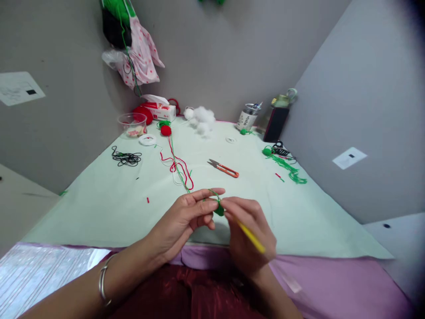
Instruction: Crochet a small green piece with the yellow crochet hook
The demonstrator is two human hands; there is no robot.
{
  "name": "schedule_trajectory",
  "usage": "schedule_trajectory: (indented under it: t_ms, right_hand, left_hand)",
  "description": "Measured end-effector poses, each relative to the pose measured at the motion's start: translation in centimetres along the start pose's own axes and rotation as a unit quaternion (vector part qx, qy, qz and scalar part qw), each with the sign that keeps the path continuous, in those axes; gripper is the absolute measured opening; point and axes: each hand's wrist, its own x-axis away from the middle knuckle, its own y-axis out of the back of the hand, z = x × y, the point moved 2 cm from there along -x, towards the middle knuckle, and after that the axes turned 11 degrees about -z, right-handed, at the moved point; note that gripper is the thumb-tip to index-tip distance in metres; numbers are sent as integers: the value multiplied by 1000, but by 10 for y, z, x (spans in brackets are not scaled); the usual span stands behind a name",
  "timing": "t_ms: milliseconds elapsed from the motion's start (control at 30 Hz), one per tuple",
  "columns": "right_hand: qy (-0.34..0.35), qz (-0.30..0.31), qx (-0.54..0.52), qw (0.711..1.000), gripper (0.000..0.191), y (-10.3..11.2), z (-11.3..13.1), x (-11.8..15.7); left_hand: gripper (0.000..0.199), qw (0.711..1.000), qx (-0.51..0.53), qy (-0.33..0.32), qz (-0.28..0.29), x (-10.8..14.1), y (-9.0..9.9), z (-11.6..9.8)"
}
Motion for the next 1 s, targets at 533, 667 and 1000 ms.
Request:
schedule_trajectory:
  t_ms: [533,667,1000]
  right_hand:
    - [-312,-11,-246,918,23,0,-12,-8]
    - [-276,-13,-211,938,24,3,-7,-7]
    - [-141,-6,-110,984,29,5,4,-5]
  left_hand:
    - [22,992,-85,-91,-27,6,2,-4]
    - [22,989,-100,-104,-29,6,3,-4]
    - [22,976,-135,-169,-24,8,2,-7]
